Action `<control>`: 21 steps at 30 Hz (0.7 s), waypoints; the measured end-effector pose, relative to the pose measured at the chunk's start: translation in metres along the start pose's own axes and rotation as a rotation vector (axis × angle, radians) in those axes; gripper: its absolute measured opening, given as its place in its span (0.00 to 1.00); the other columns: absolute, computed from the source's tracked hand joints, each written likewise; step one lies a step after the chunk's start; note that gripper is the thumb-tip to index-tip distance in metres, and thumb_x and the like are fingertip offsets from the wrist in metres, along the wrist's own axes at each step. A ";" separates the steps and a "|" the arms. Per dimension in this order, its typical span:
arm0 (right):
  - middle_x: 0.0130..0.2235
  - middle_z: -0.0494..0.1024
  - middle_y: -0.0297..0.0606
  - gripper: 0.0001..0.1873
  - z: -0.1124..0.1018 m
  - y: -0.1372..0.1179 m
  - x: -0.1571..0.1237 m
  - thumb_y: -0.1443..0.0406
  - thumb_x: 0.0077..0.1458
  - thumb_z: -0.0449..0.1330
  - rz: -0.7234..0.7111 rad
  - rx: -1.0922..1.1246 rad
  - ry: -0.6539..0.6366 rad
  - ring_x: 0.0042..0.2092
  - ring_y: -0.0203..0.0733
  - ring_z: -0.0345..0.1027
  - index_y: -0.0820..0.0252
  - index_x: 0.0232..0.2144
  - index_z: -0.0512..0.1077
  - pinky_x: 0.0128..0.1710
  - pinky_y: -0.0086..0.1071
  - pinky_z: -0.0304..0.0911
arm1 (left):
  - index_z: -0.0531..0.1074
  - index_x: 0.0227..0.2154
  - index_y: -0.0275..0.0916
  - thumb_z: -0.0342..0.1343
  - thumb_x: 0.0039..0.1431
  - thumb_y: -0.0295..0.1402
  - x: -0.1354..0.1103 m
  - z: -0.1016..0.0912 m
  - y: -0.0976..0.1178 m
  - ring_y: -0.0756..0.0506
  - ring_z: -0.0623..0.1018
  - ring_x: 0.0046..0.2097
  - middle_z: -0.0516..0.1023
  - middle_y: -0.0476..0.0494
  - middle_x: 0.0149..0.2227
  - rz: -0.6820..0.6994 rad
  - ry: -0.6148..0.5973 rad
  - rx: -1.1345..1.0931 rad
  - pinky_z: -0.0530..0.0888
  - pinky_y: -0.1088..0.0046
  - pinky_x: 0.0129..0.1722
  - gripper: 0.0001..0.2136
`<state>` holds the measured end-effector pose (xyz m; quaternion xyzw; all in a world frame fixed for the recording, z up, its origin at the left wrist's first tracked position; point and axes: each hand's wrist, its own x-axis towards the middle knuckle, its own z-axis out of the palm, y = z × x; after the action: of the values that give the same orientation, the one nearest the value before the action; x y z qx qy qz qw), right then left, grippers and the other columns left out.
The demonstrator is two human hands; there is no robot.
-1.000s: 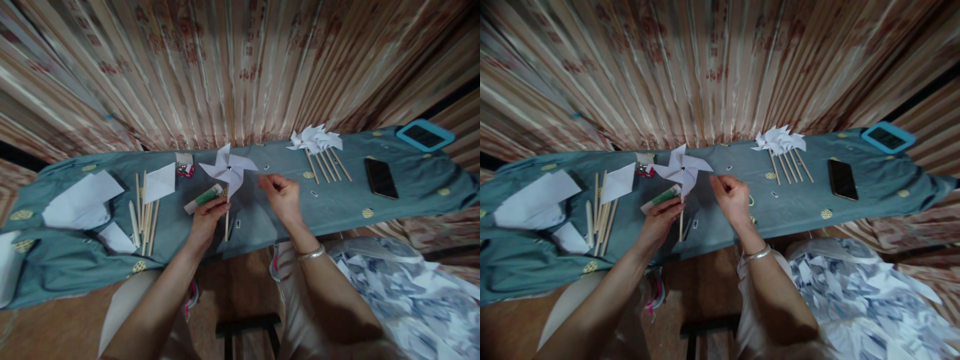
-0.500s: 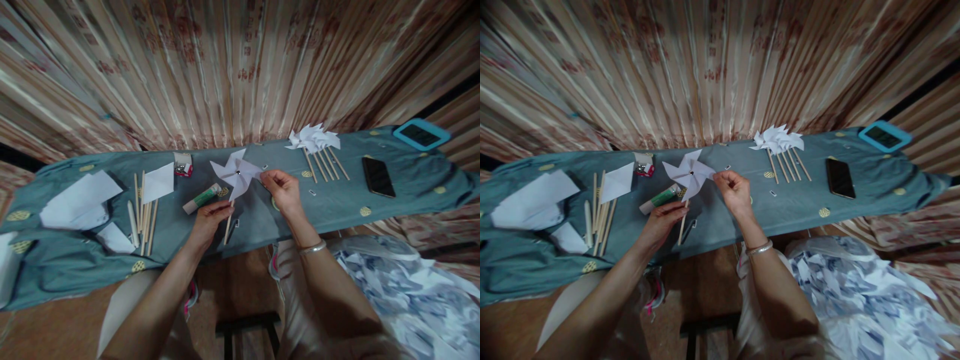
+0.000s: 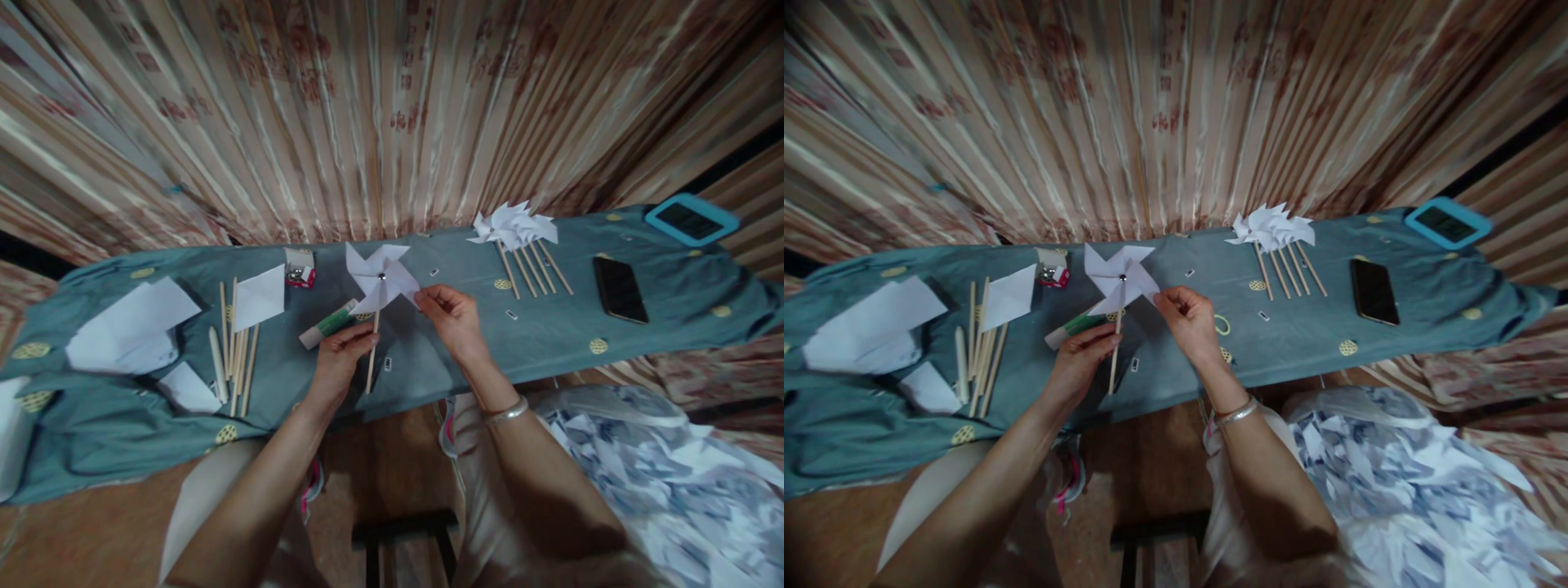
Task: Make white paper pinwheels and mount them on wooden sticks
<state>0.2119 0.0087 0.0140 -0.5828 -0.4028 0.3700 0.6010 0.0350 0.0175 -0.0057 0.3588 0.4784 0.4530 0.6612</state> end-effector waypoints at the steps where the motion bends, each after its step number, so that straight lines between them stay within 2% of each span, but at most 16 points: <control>1: 0.21 0.69 0.29 0.19 0.001 0.000 -0.001 0.50 0.41 0.67 -0.002 -0.014 -0.012 0.24 0.32 0.56 0.59 0.22 0.73 0.24 0.28 0.51 | 0.83 0.27 0.39 0.73 0.31 0.33 0.000 0.000 0.000 0.52 0.73 0.27 0.81 0.48 0.26 0.001 0.005 -0.004 0.71 0.74 0.33 0.14; 5: 0.22 0.70 0.30 0.19 0.006 0.003 -0.003 0.49 0.43 0.65 -0.011 -0.049 -0.058 0.25 0.32 0.58 0.59 0.22 0.71 0.25 0.28 0.54 | 0.83 0.27 0.39 0.73 0.30 0.33 0.000 0.002 0.000 0.52 0.73 0.28 0.82 0.48 0.27 0.015 0.027 -0.020 0.70 0.75 0.33 0.14; 12: 0.22 0.70 0.30 0.15 0.014 0.003 -0.009 0.54 0.42 0.65 -0.003 -0.026 -0.083 0.25 0.32 0.59 0.59 0.20 0.70 0.26 0.28 0.56 | 0.83 0.28 0.38 0.73 0.32 0.32 0.001 0.000 -0.003 0.52 0.73 0.28 0.82 0.47 0.28 0.028 0.023 -0.021 0.70 0.74 0.33 0.14; 21: 0.22 0.68 0.29 0.16 0.024 0.006 -0.016 0.52 0.43 0.63 0.015 -0.061 -0.146 0.25 0.33 0.59 0.58 0.20 0.69 0.26 0.28 0.55 | 0.83 0.30 0.38 0.73 0.34 0.33 0.001 -0.001 -0.004 0.51 0.74 0.30 0.83 0.46 0.29 0.040 -0.010 -0.021 0.69 0.74 0.35 0.15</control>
<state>0.1838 0.0042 0.0073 -0.5753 -0.4523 0.4036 0.5491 0.0352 0.0177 -0.0097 0.3634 0.4631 0.4692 0.6583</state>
